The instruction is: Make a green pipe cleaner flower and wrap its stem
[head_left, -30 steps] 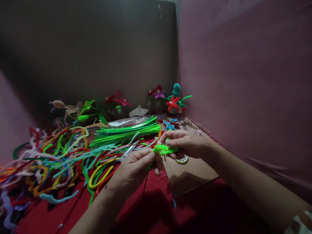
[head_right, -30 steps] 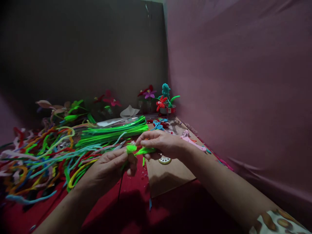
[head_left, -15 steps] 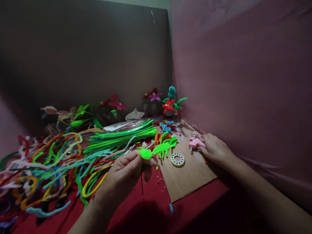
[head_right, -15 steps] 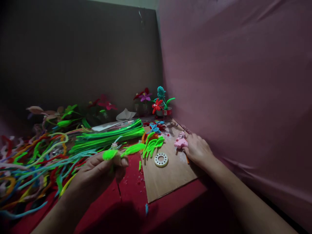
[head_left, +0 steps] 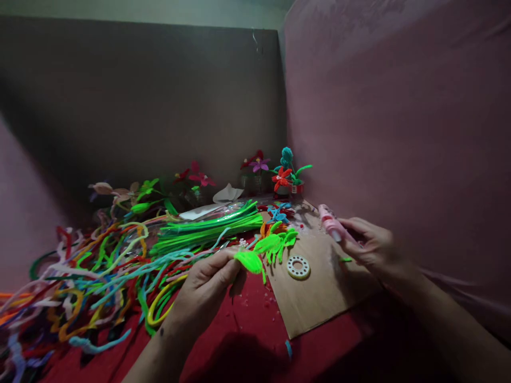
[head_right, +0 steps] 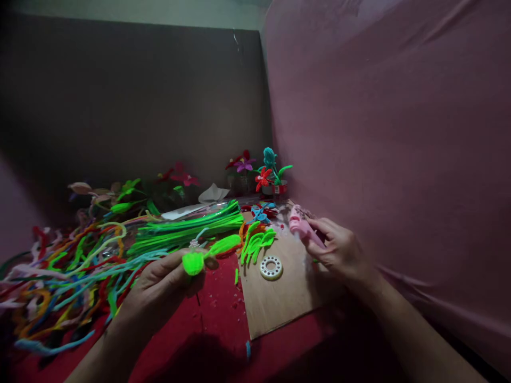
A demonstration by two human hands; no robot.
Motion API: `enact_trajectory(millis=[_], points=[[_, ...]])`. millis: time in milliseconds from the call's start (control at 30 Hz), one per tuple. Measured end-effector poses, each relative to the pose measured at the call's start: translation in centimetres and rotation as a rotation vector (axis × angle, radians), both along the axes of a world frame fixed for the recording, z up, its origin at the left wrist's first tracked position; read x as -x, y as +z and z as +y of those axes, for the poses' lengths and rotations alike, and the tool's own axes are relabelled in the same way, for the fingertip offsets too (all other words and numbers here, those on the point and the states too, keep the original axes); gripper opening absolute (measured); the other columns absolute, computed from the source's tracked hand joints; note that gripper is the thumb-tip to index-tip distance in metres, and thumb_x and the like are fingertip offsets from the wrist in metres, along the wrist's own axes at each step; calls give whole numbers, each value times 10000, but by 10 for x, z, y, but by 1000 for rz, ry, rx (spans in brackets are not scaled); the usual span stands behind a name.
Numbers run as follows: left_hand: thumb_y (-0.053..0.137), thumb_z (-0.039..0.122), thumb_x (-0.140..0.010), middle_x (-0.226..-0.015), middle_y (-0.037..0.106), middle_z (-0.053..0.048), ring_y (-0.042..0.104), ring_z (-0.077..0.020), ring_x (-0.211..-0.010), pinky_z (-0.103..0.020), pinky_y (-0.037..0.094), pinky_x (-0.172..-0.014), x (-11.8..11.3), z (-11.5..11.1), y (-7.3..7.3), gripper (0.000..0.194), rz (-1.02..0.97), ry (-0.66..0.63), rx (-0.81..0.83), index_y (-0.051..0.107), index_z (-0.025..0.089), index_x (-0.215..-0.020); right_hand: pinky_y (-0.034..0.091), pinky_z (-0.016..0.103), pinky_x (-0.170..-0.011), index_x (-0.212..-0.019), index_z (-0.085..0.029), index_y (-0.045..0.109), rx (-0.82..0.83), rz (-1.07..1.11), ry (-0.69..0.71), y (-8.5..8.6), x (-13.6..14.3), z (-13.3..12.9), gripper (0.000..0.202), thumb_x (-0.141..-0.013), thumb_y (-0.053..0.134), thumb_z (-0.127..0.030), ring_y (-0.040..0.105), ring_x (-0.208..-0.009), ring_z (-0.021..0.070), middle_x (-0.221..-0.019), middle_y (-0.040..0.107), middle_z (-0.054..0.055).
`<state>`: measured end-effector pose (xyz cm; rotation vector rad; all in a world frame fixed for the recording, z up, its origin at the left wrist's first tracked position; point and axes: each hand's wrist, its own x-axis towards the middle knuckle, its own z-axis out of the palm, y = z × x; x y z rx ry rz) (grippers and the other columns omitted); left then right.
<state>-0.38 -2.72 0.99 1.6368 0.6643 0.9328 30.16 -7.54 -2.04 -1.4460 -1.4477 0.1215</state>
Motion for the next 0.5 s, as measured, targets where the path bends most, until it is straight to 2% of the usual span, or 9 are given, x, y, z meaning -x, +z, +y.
enact_trajectory(millis=[100,200,333,400,500], points=[[500,305,-837,-600,493,-13,396,-93,-563,-230,293,-517,-2,-1,2,293,48,33,-36,527,145,-593,381,251,-413,-879,-183,648,60,643,309,13,16,-15,302,-756,541,-437,555,-536,162,-760,638,75],[499,304,-838,-591,472,-4,389,-85,-556,-226,287,-512,-4,-2,4,297,39,49,-50,519,146,-587,359,234,-388,-885,-164,646,169,946,575,13,32,-27,317,-782,518,-436,494,-428,121,-649,617,71],[475,322,-852,-553,450,16,363,-76,-519,-221,273,-494,-5,1,2,234,-16,54,-27,600,160,-739,262,202,-379,-953,-142,625,209,995,704,10,48,-41,424,-713,597,-490,385,-413,81,-568,539,33],[468,316,-857,-545,448,21,356,-72,-506,-218,265,-486,-6,3,1,224,-19,63,-19,624,164,-807,224,206,-392,-980,-137,612,210,930,701,13,52,-47,499,-663,637,-521,333,-411,70,-534,506,9],[464,311,-860,-542,440,20,352,-71,-503,-215,261,-478,-8,3,1,242,6,70,-19,642,152,-818,190,214,-403,-960,-141,616,262,791,735,17,57,-52,489,-674,618,-537,311,-399,69,-473,463,-16]])
